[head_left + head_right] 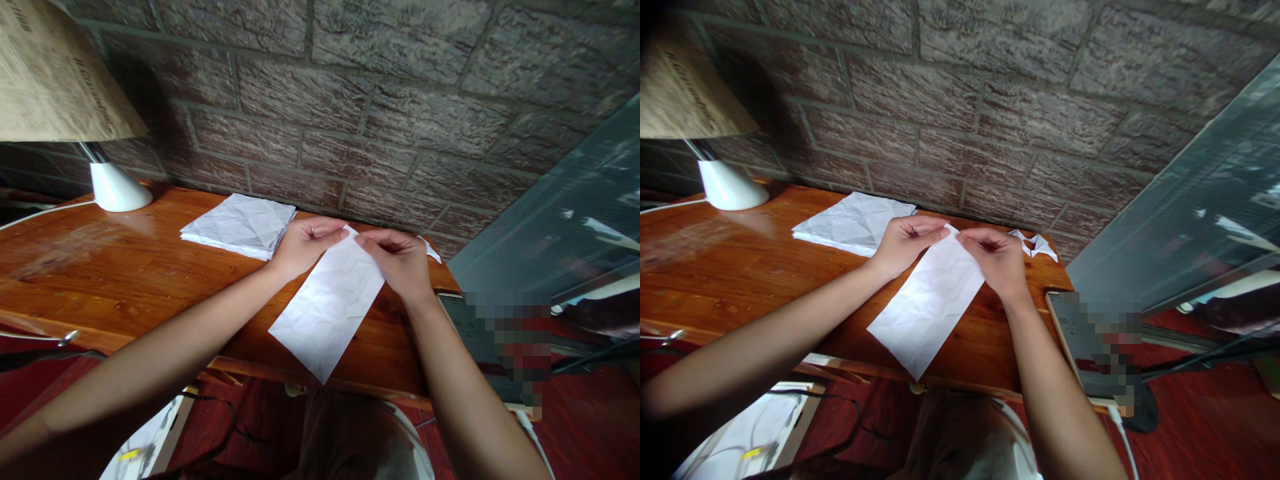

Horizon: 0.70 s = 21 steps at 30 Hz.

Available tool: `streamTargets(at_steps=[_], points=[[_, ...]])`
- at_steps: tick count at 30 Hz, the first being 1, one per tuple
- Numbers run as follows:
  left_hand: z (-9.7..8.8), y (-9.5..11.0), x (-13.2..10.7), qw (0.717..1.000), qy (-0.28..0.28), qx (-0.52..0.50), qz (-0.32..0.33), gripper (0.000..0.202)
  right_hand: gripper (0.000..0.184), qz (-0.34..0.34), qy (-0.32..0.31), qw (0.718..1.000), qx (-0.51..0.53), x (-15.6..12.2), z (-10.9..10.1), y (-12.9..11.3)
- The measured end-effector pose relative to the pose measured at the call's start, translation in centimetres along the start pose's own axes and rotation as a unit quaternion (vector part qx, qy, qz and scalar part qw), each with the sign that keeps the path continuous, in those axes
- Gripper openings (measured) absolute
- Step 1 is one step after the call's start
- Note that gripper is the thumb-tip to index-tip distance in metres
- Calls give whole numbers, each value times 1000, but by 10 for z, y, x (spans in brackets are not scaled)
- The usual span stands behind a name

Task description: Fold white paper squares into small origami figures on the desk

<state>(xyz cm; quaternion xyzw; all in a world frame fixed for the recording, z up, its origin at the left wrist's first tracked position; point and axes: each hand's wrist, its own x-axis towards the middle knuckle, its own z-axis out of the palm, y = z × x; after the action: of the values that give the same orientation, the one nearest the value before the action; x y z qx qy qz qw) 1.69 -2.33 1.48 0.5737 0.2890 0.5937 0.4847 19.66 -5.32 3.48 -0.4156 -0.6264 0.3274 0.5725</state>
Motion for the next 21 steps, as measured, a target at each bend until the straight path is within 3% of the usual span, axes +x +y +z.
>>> streamTargets(at_steps=[21], points=[[0, 1, 0, 999, 3, -26, -26, 43, 19, -15, 3, 1000, 8, -1, 1, -1]])
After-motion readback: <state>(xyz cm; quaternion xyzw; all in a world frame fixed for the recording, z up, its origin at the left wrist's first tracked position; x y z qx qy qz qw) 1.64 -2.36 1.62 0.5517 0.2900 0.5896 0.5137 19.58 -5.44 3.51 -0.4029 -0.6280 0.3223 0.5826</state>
